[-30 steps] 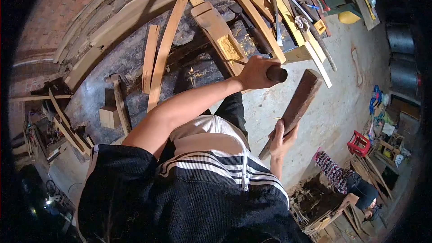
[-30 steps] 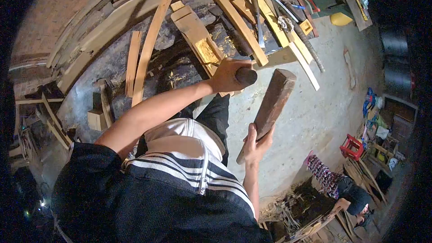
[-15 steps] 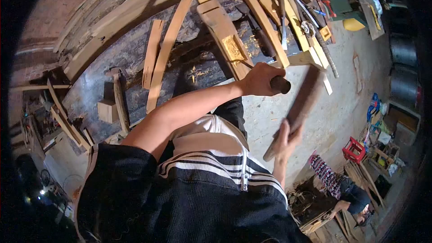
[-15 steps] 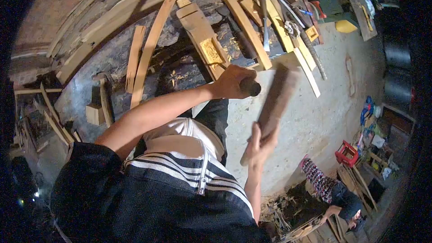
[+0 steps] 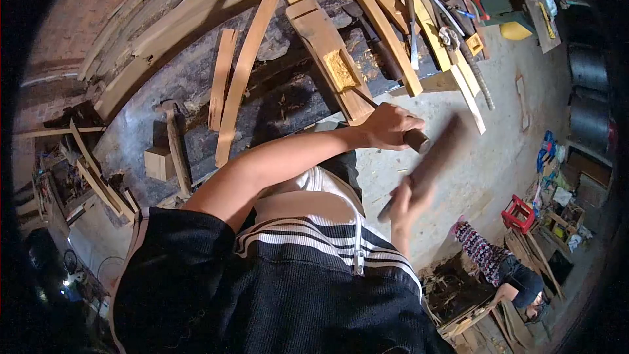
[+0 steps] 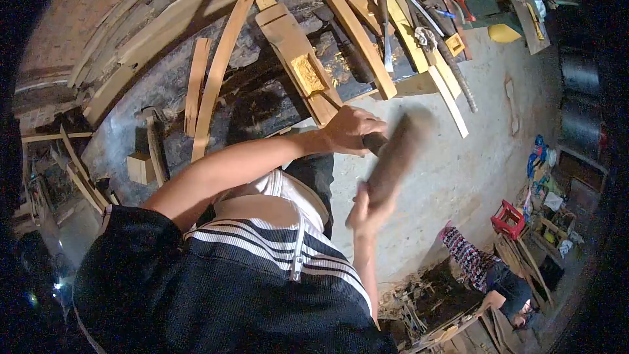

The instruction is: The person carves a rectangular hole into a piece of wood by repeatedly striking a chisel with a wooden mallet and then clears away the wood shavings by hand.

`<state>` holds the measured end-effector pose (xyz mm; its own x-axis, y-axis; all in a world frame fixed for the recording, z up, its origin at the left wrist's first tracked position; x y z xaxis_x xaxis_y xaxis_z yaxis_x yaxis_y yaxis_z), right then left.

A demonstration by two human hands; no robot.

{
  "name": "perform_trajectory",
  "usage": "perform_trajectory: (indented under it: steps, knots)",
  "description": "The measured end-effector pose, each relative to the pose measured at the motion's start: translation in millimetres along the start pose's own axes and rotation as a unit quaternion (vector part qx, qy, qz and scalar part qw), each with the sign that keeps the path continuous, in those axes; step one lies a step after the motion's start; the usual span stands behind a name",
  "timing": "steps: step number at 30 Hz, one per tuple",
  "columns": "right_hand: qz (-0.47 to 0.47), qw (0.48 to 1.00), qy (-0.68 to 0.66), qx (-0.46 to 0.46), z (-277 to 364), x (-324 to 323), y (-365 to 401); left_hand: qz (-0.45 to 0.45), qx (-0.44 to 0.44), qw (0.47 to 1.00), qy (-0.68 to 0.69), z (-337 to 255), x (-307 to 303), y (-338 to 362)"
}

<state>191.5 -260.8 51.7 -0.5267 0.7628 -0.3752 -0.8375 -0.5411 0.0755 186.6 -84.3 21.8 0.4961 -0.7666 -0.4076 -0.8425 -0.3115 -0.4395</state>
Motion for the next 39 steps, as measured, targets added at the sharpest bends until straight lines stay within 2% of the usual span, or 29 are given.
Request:
perform_trajectory:
  steps: [1, 2, 4, 8, 10, 15, 18, 19, 21, 22, 24, 26, 27, 28, 30, 31, 32, 34, 36, 37, 38, 39]
  knots:
    - [0.050, 0.995, 0.083, 0.008, 2.8, 5.9, -7.6, -0.005, -0.004, 1.000, 0.001, -2.2, 4.8, -1.1]
    - [0.053, 0.995, 0.082, 0.003, 1.7, 2.2, -11.7, -0.009, -0.003, 1.000, -0.003, 1.0, 7.0, -4.5]
    - [0.035, 0.996, 0.006, 0.076, -13.8, -10.3, -6.3, 0.041, -0.015, 0.999, -0.022, 6.2, 24.1, -2.9]
    - [-0.016, 0.998, -0.039, 0.055, -11.9, -16.7, -6.3, 0.085, -0.044, 0.995, -0.024, 0.8, 11.5, -6.3]
    - [-0.011, 0.997, -0.037, 0.069, -19.2, -16.4, -6.4, 0.070, -0.084, 0.994, 0.010, 0.5, -0.7, -9.3]
    - [0.005, 0.996, -0.040, 0.076, -16.7, -8.7, -5.1, -0.021, -0.071, 0.997, 0.033, 4.9, -30.0, -7.0]
    - [0.043, 0.997, -0.007, 0.060, 1.1, -1.6, -9.4, -0.016, -0.079, 0.996, 0.030, 11.4, -32.6, 1.3]
    - [0.029, 0.999, -0.020, 0.042, 10.4, -3.1, -9.0, -0.047, -0.027, 0.995, 0.079, 7.1, -35.3, 3.1]
    - [-0.012, 0.998, -0.062, -0.003, 18.6, -10.1, -2.1, -0.036, -0.028, 0.997, 0.055, 10.2, -33.0, 8.4]
    - [-0.021, 0.994, -0.073, -0.082, 36.8, -9.9, 1.4, -0.024, -0.025, 0.999, 0.036, 9.1, -30.2, 8.7]
    - [0.027, 0.970, -0.113, -0.212, 49.4, -6.5, 6.0, -0.037, -0.011, 0.999, 0.038, 4.9, -32.0, 9.9]
    - [0.001, 0.982, 0.017, -0.186, -10.3, -7.6, 16.4, -0.030, -0.005, 0.999, 0.045, 0.1, -31.5, 9.1]
    - [0.116, 0.991, 0.061, 0.016, -14.2, 14.5, 3.9, -0.050, 0.012, 0.997, 0.059, -2.5, -34.4, 9.6]
    - [0.075, 0.993, 0.088, -0.001, -13.1, 11.1, 4.4, 0.015, 0.004, 0.999, 0.052, 0.8, -24.4, 11.7]
    - [0.021, 0.999, 0.000, 0.035, 1.6, 3.6, 12.6, 0.013, 0.002, 1.000, 0.011, -1.9, -19.8, 12.6]
    - [-0.020, 0.998, -0.053, 0.018, 8.0, -3.0, 18.9, 0.004, 0.023, 0.998, 0.057, -5.1, -22.8, 14.5]
    - [-0.028, 0.995, -0.077, -0.048, 15.8, -8.3, 20.2, 0.005, 0.023, 0.998, 0.059, -4.9, -21.0, 15.6]
    - [-0.020, 0.989, -0.109, -0.096, -7.1, -11.9, 28.1, 0.013, 0.023, 0.999, 0.031, -7.3, -16.5, 14.6]
    - [0.070, 0.991, 0.093, -0.060, -14.5, 7.5, 11.1, 0.060, -0.032, 0.996, 0.049, -0.5, -10.1, 13.7]
    - [0.061, 0.996, 0.032, 0.053, -24.2, 3.3, 12.7, 0.043, -0.018, 0.997, 0.059, -3.0, -9.7, 10.5]
    - [0.064, 0.996, 0.032, 0.049, -17.1, 4.0, 7.5, 0.023, -0.007, 0.998, 0.065, -3.9, -12.0, 7.4]
    - [0.047, 0.997, 0.020, 0.062, -14.4, 1.1, 6.7, 0.017, -0.044, 0.999, 0.027, 2.9, -14.5, 7.0]
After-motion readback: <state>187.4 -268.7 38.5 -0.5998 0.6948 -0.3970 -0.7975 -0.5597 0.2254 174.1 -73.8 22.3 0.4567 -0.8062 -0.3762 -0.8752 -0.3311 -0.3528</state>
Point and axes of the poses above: each hand's wrist, its own y-axis away from the middle knuckle, its own x-axis out of the palm, z = x × y, the point moved 9 cm from there along -y, towards the middle knuckle, and after that the axes turned 4 degrees about z, right-handed, at the moved point
